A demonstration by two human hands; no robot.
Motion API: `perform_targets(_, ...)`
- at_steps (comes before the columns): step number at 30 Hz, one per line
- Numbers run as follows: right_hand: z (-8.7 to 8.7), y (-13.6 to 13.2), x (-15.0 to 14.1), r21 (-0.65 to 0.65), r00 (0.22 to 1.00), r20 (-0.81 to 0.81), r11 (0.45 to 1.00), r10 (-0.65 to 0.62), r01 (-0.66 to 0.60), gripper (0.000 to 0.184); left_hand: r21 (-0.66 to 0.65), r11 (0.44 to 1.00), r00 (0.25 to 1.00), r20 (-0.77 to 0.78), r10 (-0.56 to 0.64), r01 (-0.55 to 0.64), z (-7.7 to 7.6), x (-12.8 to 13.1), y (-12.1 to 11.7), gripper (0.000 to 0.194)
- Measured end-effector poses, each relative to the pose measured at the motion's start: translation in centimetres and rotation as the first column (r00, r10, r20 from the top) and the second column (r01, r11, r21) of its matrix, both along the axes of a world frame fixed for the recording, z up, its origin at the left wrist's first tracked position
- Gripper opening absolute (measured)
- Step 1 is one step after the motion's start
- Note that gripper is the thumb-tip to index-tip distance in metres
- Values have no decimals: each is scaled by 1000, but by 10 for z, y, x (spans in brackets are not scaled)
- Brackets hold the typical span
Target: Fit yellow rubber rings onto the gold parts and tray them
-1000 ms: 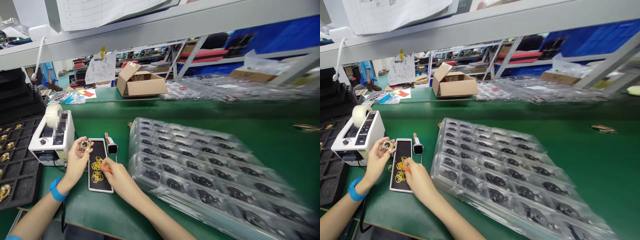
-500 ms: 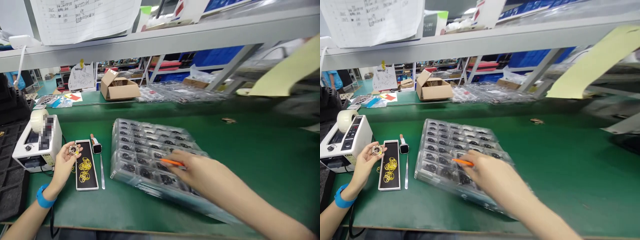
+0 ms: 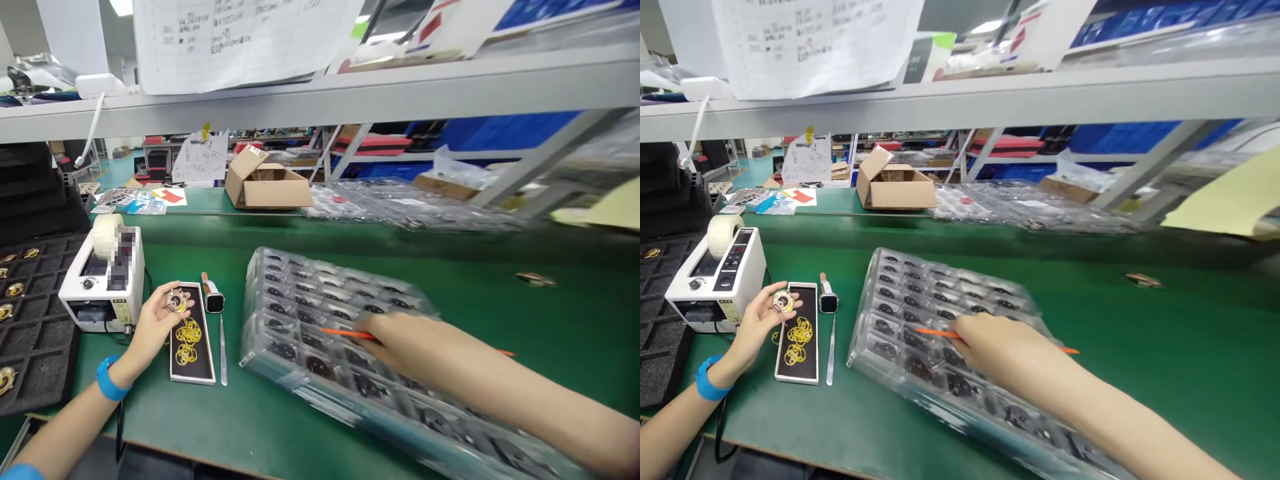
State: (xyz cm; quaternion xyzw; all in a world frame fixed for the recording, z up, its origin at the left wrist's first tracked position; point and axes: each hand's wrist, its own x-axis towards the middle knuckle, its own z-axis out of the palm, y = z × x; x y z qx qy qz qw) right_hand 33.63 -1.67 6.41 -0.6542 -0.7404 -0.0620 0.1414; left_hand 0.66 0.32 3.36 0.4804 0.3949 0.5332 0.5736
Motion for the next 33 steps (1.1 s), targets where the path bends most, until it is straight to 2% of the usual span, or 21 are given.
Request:
perform_targets(2, 8, 0, -22, -63, 983, -5, 981, 183, -183, 20, -9, 999, 999, 14, -45, 45, 2, 0, -2, 33)
perform_targets(4, 12, -4, -57, 87, 918, -31, 916, 395, -391, 22, -19, 995, 995, 3, -98, 98, 2, -1, -3, 16)
perform_targets(6, 7, -8, -97, 315, 812, -27, 776, 583, -546, 19, -32, 988, 988, -9, -155, 154, 2, -1, -4, 28)
perform_targets(7, 2, -9, -114, 451, 774, 12, 687, 634, -570, 17, -40, 982, 982, -8, -186, 186, 1, -1, -5, 34)
perform_targets(9, -11, -11, -140, 626, 718, 122, 508, 685, -591, 17, -57, 964, 966, 8, -258, 258, 0, 0, -7, 41)
perform_targets(11, -22, -9, -153, 684, 687, 198, 403, 700, -608, 22, -81, 943, 947, 38, -320, 322, -1, 1, -9, 40)
perform_targets(15, -36, -3, -154, 668, 643, 242, 356, 727, -654, 34, -99, 932, 937, 45, -346, 349, 2, 3, -14, 36)
perform_targets(20, -43, -2, -150, 672, 626, 187, 366, 757, -644, 36, -89, 940, 942, -38, -335, 331, 7, 3, -17, 34)
perform_targets(22, -45, -4, -149, 666, 620, 176, 371, 765, -647, 35, -105, 931, 936, -15, -352, 349, 8, 4, -16, 34)
perform_targets(24, -46, -7, -149, 670, 636, 136, 402, 759, -624, 33, -125, 924, 932, 42, -360, 363, 7, 5, -16, 34)
perform_targets(26, -45, -9, -152, 694, 682, 2, 490, 731, -527, 31, -134, 928, 936, 97, -337, 348, 5, 6, -15, 28)
perform_targets(28, -41, -11, -156, 694, 702, -238, 623, 672, -361, 28, -128, 940, 944, 134, -301, 317, 5, 7, -15, 15)
perform_targets(29, -38, -12, -159, 659, 685, -376, 700, 624, -276, 24, -122, 944, 946, 148, -290, 308, 5, 7, -14, 13)
perform_targets(31, -30, -10, -163, 509, 605, -615, 840, 506, -185, 14, -94, 947, 942, 173, -288, 306, 4, 7, -13, 35)
perform_targets(33, -24, -6, -166, 329, 517, -766, 924, 383, -197, 11, -59, 948, 938, 174, -300, 314, 3, 8, -13, 47)
